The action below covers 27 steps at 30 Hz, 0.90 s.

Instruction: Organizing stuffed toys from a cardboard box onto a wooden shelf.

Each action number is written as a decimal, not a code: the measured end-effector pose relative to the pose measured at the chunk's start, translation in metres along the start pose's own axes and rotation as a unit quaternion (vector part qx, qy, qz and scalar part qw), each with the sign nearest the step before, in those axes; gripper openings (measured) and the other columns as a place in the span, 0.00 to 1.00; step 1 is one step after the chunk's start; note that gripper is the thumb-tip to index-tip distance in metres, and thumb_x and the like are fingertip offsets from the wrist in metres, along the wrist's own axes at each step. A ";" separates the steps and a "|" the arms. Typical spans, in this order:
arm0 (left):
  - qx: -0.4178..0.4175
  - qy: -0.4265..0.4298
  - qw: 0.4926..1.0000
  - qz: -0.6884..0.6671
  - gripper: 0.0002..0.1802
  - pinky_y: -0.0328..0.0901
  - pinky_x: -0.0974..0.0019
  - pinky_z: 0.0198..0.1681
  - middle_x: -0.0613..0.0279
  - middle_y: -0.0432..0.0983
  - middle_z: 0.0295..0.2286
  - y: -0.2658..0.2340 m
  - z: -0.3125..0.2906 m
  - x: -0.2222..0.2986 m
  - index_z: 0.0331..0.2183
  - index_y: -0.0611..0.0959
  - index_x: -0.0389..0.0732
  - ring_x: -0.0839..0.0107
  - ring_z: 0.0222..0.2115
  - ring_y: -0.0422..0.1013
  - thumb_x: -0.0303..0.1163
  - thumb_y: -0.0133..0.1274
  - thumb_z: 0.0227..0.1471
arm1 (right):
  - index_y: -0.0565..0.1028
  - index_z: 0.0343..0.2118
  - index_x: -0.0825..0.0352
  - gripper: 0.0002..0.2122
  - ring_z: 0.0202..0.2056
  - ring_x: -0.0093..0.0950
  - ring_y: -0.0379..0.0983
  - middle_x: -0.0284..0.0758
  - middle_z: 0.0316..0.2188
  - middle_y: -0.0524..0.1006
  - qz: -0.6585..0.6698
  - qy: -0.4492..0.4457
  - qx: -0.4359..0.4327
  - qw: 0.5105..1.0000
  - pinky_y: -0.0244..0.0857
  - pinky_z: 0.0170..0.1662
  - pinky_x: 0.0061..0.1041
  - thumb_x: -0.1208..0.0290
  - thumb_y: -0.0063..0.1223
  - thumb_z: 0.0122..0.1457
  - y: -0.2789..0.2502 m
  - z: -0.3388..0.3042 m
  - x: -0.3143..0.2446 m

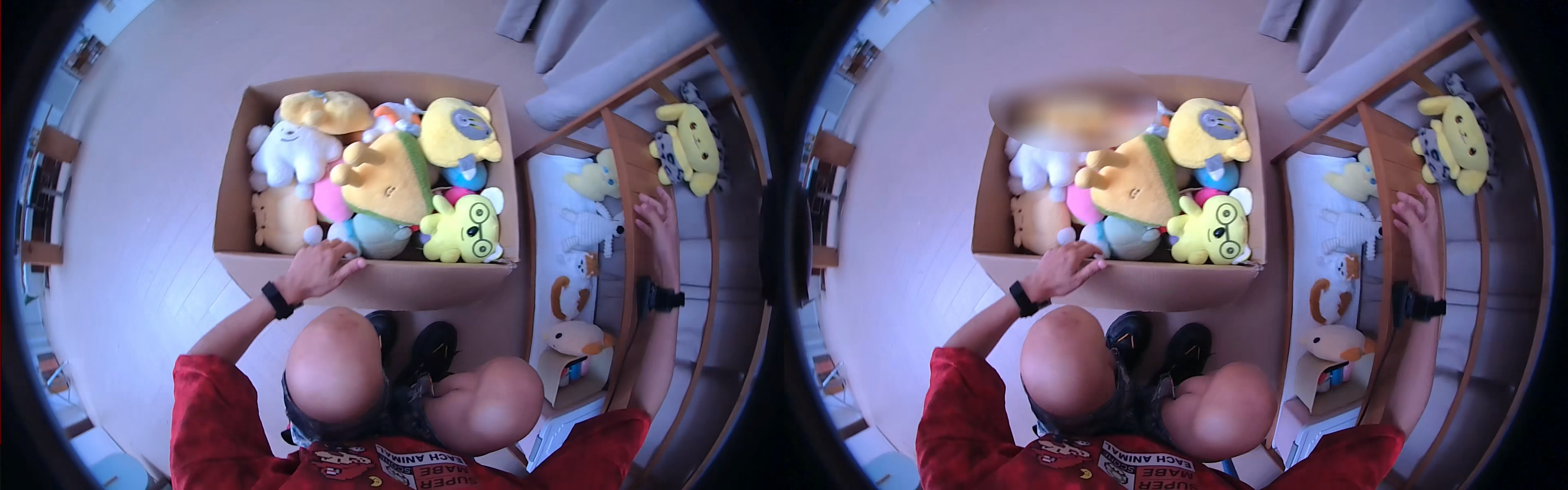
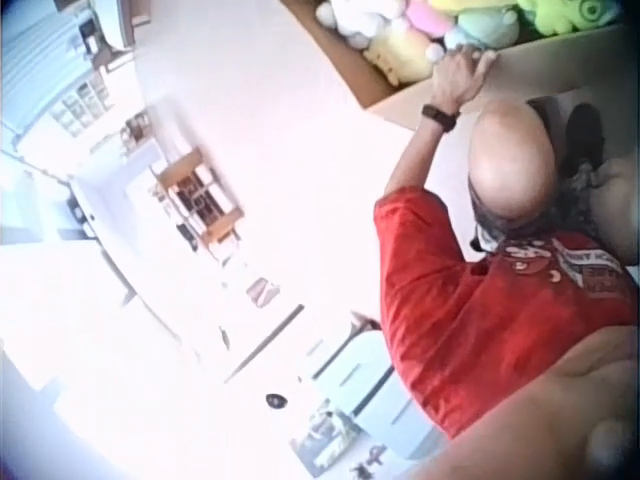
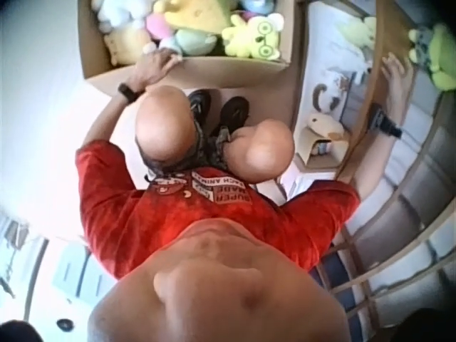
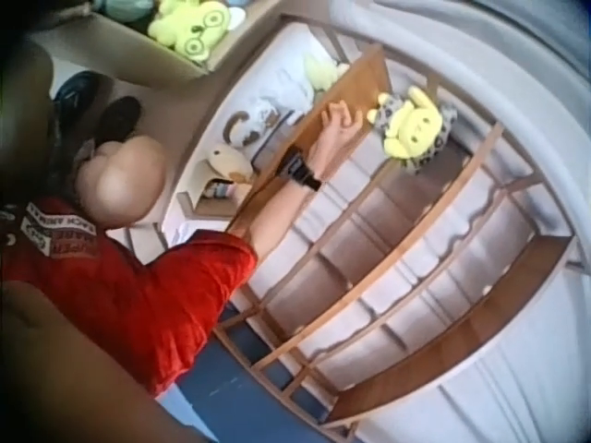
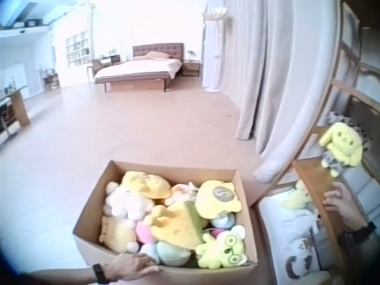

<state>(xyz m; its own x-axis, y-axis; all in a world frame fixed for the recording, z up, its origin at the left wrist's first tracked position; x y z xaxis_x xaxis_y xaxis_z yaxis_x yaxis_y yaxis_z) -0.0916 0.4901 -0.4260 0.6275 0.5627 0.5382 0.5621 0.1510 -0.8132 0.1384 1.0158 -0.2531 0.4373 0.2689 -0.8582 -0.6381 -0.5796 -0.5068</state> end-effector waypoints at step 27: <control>0.165 -0.009 0.823 -0.544 0.23 0.75 0.68 0.38 0.54 0.72 0.46 -0.173 0.037 0.023 0.54 0.67 0.38 0.66 0.43 0.74 0.41 0.43 0.63 | 0.52 0.62 0.73 0.40 0.56 0.38 0.66 0.54 0.55 0.64 0.101 0.013 -0.493 0.864 0.61 0.55 0.29 0.53 0.60 0.55 0.358 -0.174 -0.053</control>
<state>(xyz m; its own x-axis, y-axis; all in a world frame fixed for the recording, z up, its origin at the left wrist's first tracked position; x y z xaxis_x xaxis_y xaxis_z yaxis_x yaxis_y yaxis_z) -0.1945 0.5068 -0.2816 -0.1598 -0.0395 0.9864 0.6061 0.7847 0.1296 -0.0027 0.6603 -0.3749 0.4019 0.0753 -0.9126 0.1406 -0.9899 -0.0198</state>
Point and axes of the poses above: each hand's wrist, its own z-axis towards the middle knuckle, its own y-axis out of the palm, x = y × z, the point moved 10 cm from there along z, towards the middle knuckle
